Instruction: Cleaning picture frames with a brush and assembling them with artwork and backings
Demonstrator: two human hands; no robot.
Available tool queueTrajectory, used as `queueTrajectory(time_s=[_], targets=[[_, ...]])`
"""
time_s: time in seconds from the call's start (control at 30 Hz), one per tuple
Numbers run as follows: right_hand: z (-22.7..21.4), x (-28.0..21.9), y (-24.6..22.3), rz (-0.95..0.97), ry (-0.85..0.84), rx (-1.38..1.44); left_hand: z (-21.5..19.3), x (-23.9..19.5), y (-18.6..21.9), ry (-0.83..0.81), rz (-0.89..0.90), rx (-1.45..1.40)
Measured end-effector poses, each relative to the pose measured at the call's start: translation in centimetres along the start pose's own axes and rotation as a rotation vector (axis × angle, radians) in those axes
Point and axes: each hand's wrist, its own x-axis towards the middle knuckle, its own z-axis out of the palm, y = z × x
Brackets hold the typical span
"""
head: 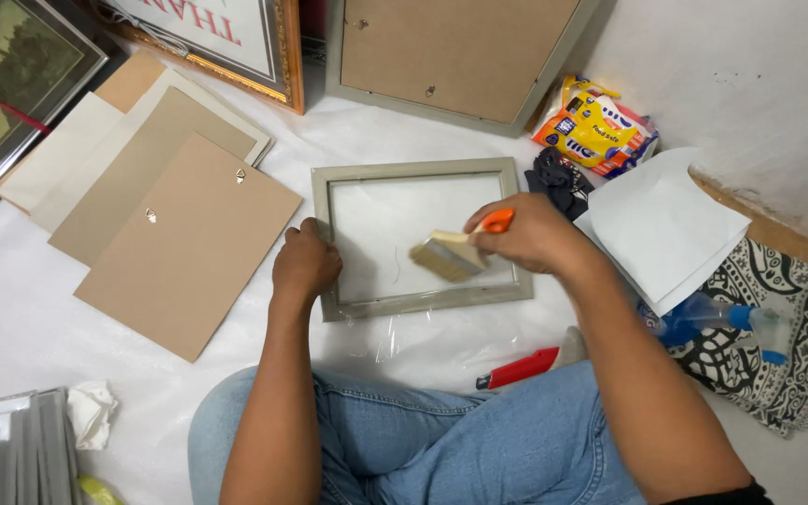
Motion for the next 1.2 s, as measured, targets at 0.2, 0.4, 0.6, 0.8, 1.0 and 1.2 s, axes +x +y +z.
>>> queueTrajectory(time_s=[0.2,0.4,0.6,0.8,1.0,1.2], targets=[[-3.3,0.8,3.2,0.119,0.280,-0.252,-0.1,-0.1,0.3,-0.001,-0.020,-0.005],[0.3,-0.2,1.5,-0.036,0.099,0.054,-0.2,-0.3,0.3,-0.007,-0.018,0.006],[-1.2,4.3,5.4,-0.071,0.504,-0.228,0.0,-0.1,0.1,0.012,0.004,0.001],[4.3,0.5,-1.9,-0.105,0.142,0.566,0.5,0.5,-0.3,0.018,0.017,0.035],[8.7,3.4,-1.1,-0.344,0.350,0.427,-0.4,-0.5,0.6,0.003,0.007,0.006],[7.3,2.1,-2.2,-0.313,0.259,0.524,-0.5,-0.5,0.6,-0.008,0.007,0.010]])
